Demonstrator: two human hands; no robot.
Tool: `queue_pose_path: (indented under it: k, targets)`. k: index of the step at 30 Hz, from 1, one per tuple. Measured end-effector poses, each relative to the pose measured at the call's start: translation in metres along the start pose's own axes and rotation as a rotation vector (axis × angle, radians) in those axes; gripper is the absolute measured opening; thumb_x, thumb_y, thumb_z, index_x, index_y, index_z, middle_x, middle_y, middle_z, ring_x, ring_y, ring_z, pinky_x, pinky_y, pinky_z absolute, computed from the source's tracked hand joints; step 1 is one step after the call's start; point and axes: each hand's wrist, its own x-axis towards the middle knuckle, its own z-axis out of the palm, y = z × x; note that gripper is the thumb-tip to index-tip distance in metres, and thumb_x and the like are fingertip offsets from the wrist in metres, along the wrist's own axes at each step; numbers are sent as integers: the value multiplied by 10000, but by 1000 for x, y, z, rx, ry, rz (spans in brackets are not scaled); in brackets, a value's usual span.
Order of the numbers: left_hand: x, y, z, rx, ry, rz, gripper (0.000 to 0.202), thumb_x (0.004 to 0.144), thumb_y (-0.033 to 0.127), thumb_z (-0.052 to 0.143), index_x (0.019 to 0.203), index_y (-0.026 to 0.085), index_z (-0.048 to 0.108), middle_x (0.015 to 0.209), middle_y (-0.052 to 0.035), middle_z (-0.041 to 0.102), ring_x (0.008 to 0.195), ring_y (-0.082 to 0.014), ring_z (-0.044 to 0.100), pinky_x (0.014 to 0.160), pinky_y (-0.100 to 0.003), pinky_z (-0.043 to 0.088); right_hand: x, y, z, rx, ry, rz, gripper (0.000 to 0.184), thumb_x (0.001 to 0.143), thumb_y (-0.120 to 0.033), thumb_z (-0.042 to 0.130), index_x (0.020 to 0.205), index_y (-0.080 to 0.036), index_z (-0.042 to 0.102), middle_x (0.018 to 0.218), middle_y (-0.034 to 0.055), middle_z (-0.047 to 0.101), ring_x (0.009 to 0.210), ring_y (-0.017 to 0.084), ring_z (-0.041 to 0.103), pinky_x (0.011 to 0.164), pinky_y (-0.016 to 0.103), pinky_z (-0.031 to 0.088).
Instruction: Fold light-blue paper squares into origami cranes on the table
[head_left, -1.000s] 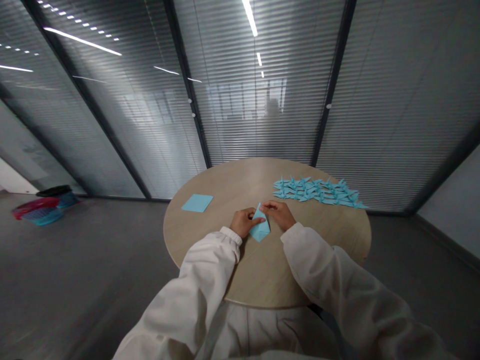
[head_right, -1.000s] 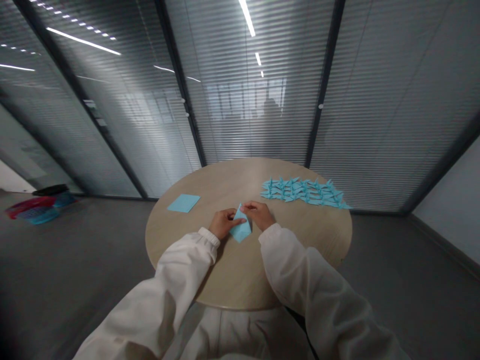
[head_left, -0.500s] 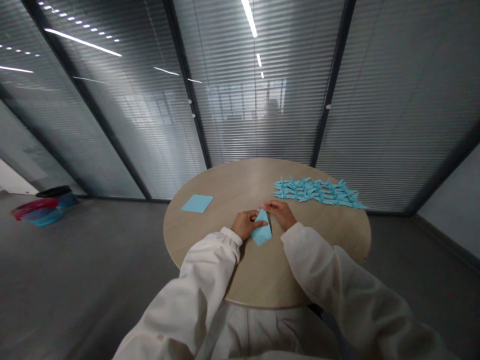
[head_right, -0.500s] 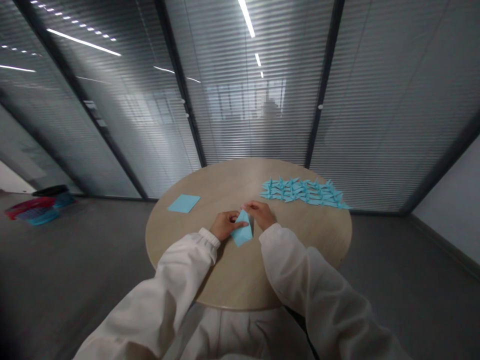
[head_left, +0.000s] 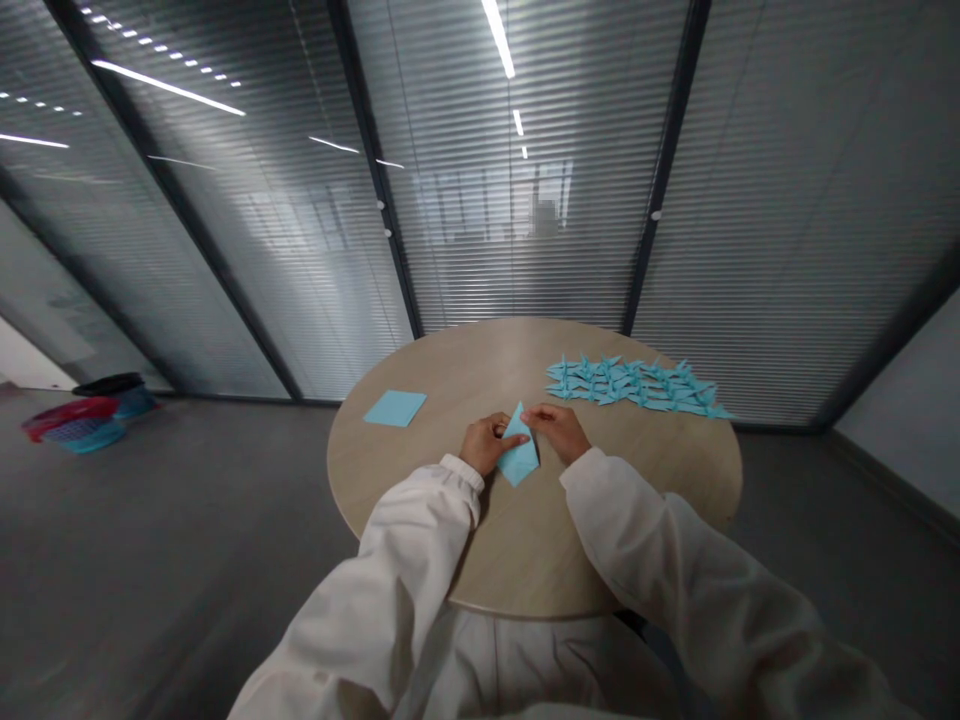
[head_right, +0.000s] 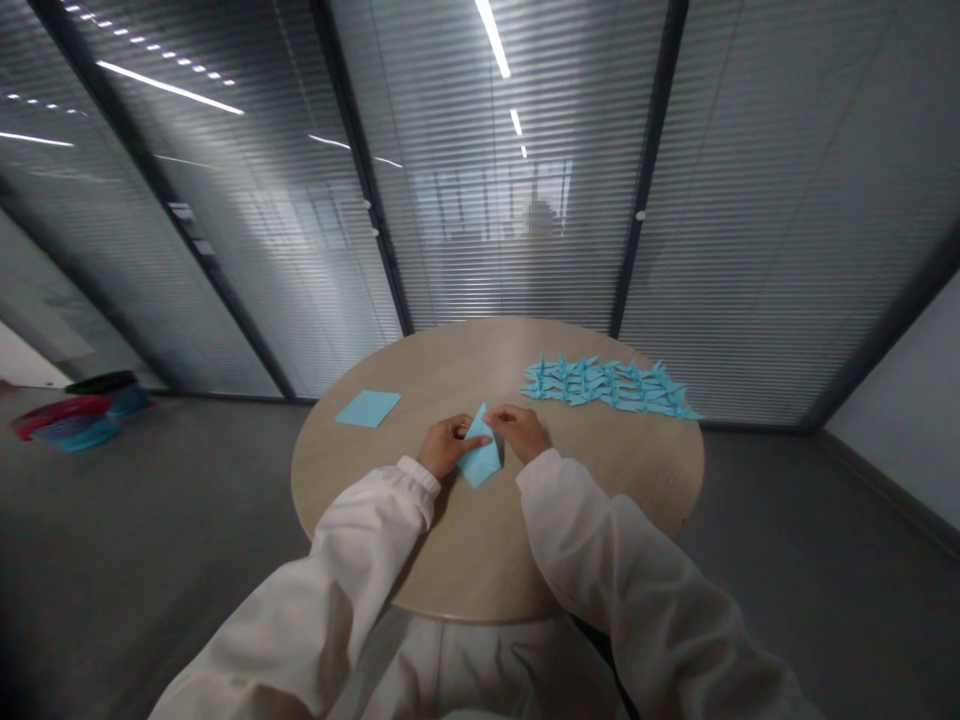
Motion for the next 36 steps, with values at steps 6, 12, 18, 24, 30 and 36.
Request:
queue_pose_path:
  k: [6, 12, 18, 24, 30, 36]
  targets:
    - [-2, 6, 1, -27, 24, -38, 452, 509, 383, 785, 828, 177, 540, 595, 15, 644, 520, -129, 575, 488, -204, 397, 0, 0, 1, -85, 21, -31, 269, 652, -432, 641, 689, -167, 664, 668, 33, 655, 634, 160, 570, 627, 277, 449]
    - [-3, 9, -1, -13, 97, -31, 439, 517, 376, 781, 830, 185, 539, 542, 50, 609, 465, -105, 530, 456, -188, 346, 0, 2, 2, -38, -18, -31, 291, 660, -452, 636, 721, -169, 667, 725, 39, 677, 698, 171, 594, 675, 284, 465]
    - [-2, 9, -1, -20, 123, -38, 426, 525, 361, 776, 835, 185, 544, 527, 53, 598, 459, -103, 523, 451, -187, 341, 0, 3, 0, -133, -42, -53, 229, 673, -408, 627, 691, -181, 652, 689, 33, 662, 667, 167, 582, 661, 286, 454]
    - [-3, 10, -1, 6, 147, -27, 405, 534, 360, 767, 829, 185, 551, 521, 59, 590, 454, -96, 511, 456, -186, 336, -1, 8, 2, -181, -41, -72, 197, 716, -381, 593, 753, -196, 651, 740, 29, 671, 708, 173, 599, 689, 287, 462]
    - [-5, 13, -1, 58, 147, -16, 377, 554, 381, 749, 817, 176, 573, 515, 54, 587, 449, -90, 497, 452, -187, 325, -2, 8, 0, -190, -117, -87, 160, 754, -330, 557, 738, -195, 642, 697, 22, 673, 683, 167, 606, 684, 280, 462]
    - [1, 2, -1, 38, 131, -4, 404, 564, 409, 739, 850, 172, 580, 548, 43, 602, 472, -96, 517, 467, -187, 338, -1, 8, 2, -324, -20, -166, 116, 732, -282, 578, 732, -190, 648, 719, 16, 662, 728, 161, 602, 725, 276, 453]
